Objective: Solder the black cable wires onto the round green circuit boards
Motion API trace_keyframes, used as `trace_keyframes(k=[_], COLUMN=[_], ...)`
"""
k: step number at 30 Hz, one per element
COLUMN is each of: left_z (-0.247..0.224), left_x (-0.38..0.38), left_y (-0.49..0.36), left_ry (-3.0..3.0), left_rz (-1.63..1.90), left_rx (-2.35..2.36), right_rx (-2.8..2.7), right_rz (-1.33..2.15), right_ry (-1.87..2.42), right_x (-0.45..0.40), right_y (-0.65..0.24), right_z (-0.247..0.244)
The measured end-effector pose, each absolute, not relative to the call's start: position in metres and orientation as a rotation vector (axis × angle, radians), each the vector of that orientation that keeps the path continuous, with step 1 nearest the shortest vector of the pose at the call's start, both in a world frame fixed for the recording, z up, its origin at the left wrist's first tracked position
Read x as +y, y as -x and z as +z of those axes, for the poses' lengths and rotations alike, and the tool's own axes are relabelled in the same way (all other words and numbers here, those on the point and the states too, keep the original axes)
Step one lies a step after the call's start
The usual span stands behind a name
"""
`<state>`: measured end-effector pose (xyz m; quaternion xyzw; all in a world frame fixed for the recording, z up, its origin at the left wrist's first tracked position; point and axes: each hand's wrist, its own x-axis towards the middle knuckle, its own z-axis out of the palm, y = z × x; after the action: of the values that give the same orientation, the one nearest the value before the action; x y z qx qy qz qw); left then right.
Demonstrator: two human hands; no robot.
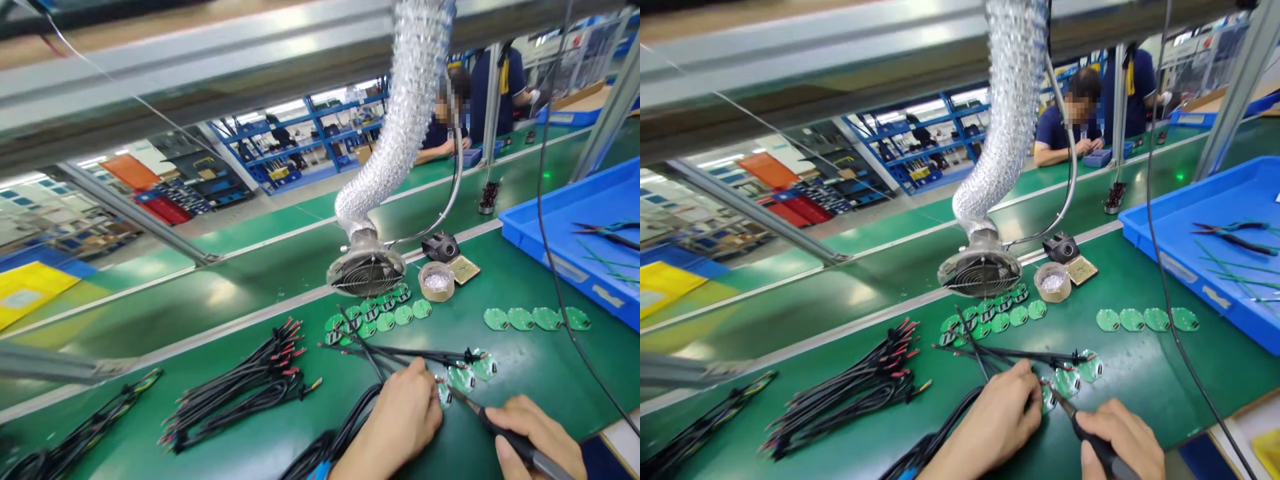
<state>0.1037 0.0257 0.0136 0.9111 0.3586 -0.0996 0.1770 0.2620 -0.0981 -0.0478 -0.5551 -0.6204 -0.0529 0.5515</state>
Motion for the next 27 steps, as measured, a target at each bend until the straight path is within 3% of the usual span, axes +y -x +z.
trace_keyframes(k=[27], left_z=[0.021], left_x=[0.029], left_y=[-0.105], left_ry=[-2.6], left_rz=[-0.24], left_rx=[0.91], right_rx=[-1.642], right_rz=[-0.011], right_ry=[1.221], right_x=[-0.096], right_y=[-0.252], right_z=[-0.034])
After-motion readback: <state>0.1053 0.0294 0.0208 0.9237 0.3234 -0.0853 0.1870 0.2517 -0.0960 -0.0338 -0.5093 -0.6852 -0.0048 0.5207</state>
